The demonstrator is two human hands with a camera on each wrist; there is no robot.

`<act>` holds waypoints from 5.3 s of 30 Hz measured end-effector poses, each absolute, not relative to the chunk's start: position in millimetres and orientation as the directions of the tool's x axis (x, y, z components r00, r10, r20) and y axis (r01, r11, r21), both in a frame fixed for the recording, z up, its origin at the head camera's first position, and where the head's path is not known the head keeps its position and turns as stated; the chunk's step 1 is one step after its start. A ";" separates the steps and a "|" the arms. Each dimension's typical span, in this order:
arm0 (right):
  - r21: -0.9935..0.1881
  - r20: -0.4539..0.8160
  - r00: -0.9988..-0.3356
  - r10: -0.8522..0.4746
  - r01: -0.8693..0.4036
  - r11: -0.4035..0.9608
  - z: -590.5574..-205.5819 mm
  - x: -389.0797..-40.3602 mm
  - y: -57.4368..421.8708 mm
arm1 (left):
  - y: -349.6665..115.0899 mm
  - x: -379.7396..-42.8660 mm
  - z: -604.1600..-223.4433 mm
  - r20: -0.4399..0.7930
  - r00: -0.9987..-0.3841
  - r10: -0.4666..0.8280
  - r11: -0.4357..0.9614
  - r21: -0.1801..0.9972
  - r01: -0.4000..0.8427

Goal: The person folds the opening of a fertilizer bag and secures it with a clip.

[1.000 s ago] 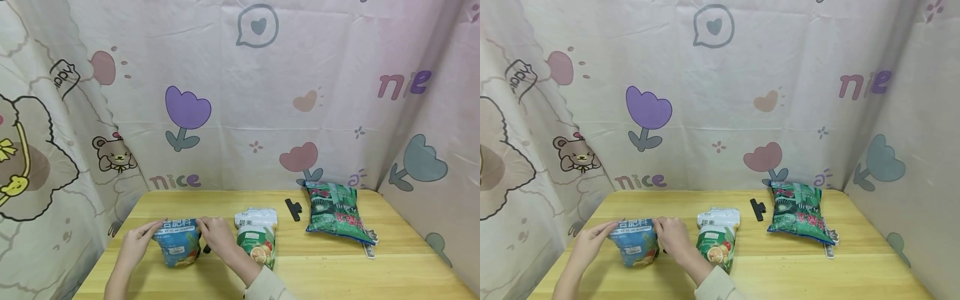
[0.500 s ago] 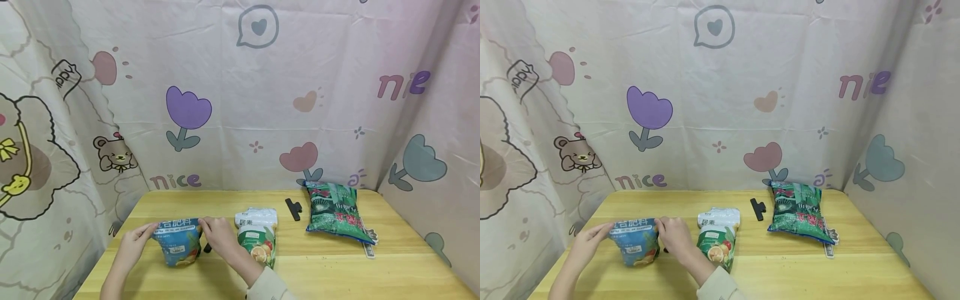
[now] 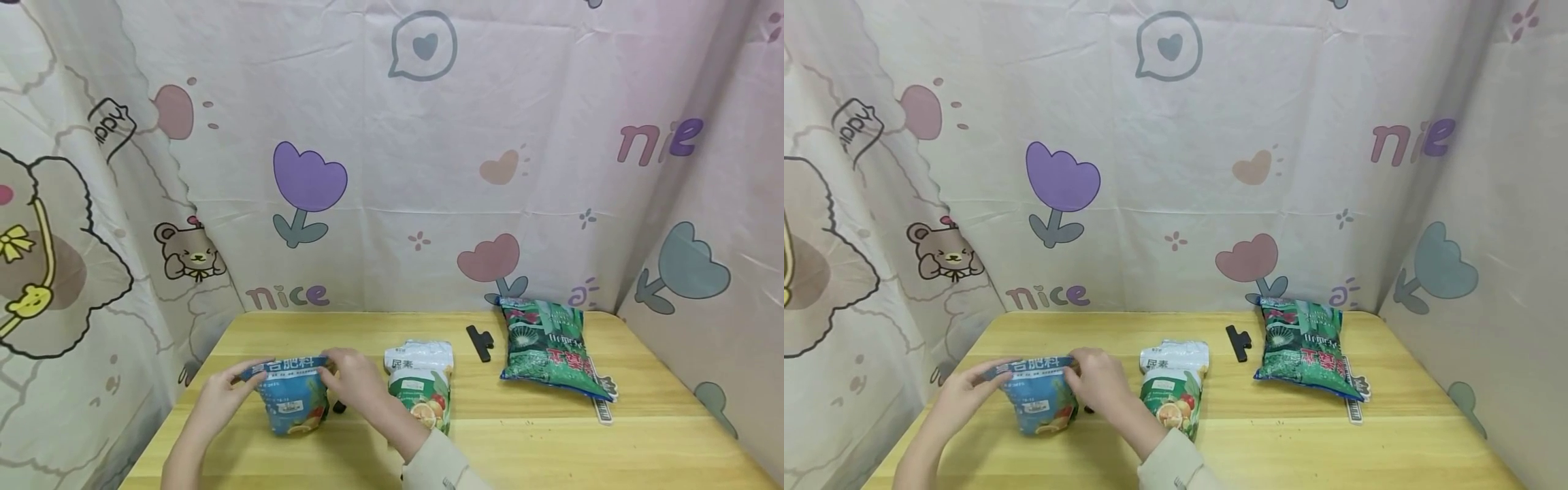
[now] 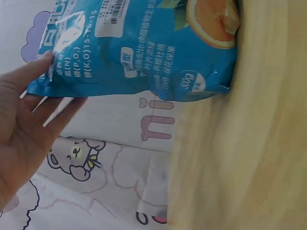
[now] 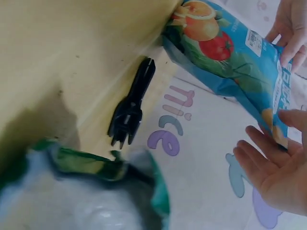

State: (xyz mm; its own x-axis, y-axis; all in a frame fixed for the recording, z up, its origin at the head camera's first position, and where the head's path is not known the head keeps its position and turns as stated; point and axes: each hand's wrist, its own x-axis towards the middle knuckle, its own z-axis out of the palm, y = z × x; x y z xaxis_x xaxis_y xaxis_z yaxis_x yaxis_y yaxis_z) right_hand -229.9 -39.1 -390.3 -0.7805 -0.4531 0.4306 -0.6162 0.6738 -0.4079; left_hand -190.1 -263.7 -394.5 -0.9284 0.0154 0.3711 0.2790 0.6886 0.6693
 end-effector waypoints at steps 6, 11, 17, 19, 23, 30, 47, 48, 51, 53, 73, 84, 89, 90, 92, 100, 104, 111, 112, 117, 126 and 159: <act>-0.282 0.453 -0.715 -0.533 -0.682 0.675 -383.8 -229.9 -52.4 | -258.2 -193.1 -380.4 0.366 -0.922 0.127 0.774 0.544 0.323; -0.223 0.473 -0.697 -0.539 -0.687 0.692 -383.1 -232.1 -58.3 | -258.4 -198.9 -370.2 0.208 -0.967 0.144 0.778 0.581 0.241; -0.140 0.519 -0.668 -0.534 -0.682 0.718 -388.3 -233.7 -60.6 | -260.4 -204.0 -370.9 0.147 -0.978 0.150 0.744 0.635 0.209; -0.137 0.560 -0.647 -0.519 -0.689 0.711 -391.6 -233.5 -61.0 | -260.0 -205.1 -373.2 0.176 -0.972 0.155 0.743 0.628 0.232; -0.108 0.651 -0.592 -0.476 -0.692 0.713 -397.1 -233.4 -61.8 | -258.4 -207.5 -377.7 0.244 -0.955 0.171 0.747 0.600 0.287; -0.085 0.664 -0.582 -0.469 -0.683 0.726 -397.9 -233.4 -62.3 | -254.2 -206.5 -376.5 0.234 -0.962 0.141 0.776 0.578 0.255; 0.113 0.622 -0.519 -0.586 -0.681 0.723 -394.1 -226.6 -69.6 | -232.9 -201.0 -375.0 0.374 -0.899 0.227 0.899 0.275 0.341; 0.110 0.637 -0.511 -0.577 -0.681 0.724 -395.2 -226.7 -69.4 | -232.9 -201.2 -375.8 0.374 -0.901 0.219 0.899 0.282 0.336; 0.108 0.675 -0.484 -0.557 -0.682 0.724 -398.5 -227.4 -69.1 | -233.2 -202.5 -376.6 0.360 -0.911 0.203 0.894 0.311 0.322; 0.104 0.689 -0.476 -0.547 -0.682 0.724 -400.3 -227.7 -68.8 | -233.1 -203.2 -376.4 0.356 -0.913 0.202 0.893 0.317 0.321; 0.088 0.661 -0.527 -0.535 -0.654 0.752 -401.6 -228.7 -69.8 | -230.6 -203.2 -370.8 0.348 -0.920 0.180 0.893 0.335 0.301; 0.150 0.563 -0.575 -0.594 -0.636 0.757 -395.7 -227.2 -66.4 | -233.1 -195.9 -374.5 0.347 -0.920 0.179 0.878 0.366 0.309; 0.146 0.651 -0.527 -0.547 -0.620 0.771 -402.4 -228.3 -69.9 | -231.9 -196.0 -377.8 0.384 -0.906 0.177 0.880 0.350 0.320; 0.143 0.671 -0.512 -0.537 -0.621 0.771 -403.7 -228.3 -70.4 | -231.5 -196.4 -378.5 0.392 -0.903 0.173 0.881 0.349 0.320; 0.146 0.699 -0.488 -0.523 -0.619 0.772 -404.9 -227.9 -71.2 | -230.8 -196.9 -379.7 0.420 -0.891 0.172 0.887 0.327 0.325; 0.145 0.641 -0.516 -0.569 -0.646 0.749 -402.4 -229.1 -68.5 | -231.1 -197.3 -383.6 0.438 -0.886 0.154 0.873 0.360 0.329; 0.106 0.587 -0.507 -0.631 -0.724 0.681 -400.3 -229.5 -61.8 | -234.4 -194.5 -387.6 0.421 -0.889 0.183 0.846 0.393 0.360; 0.123 0.614 -0.450 -0.648 -0.757 0.642 -398.6 -229.8 -58.7 | -234.2 -192.3 -385.6 0.420 -0.886 0.193 0.834 0.406 0.374; 0.128 0.621 -0.445 -0.646 -0.755 0.643 -398.9 -229.8 -59.0 | -233.5 -192.3 -385.6 0.417 -0.889 0.187 0.838 0.404 0.366; 0.188 0.669 -0.409 -0.621 -0.715 0.674 -403.5 -231.8 -61.9 | -228.4 -193.2 -388.3 0.478 -0.864 0.156 0.880 0.330 0.342; 0.231 0.718 -0.415 -0.559 -0.616 0.754 -409.8 -230.5 -70.7 | -217.3 -196.8 -400.2 0.656 -0.746 0.116 0.937 0.176 0.301; -0.208 0.642 -0.540 -0.544 -0.806 0.554 -402.3 -233.5 -44.6 | -245.2 -190.1 -394.5 0.464 -0.885 0.045 0.740 0.580 0.341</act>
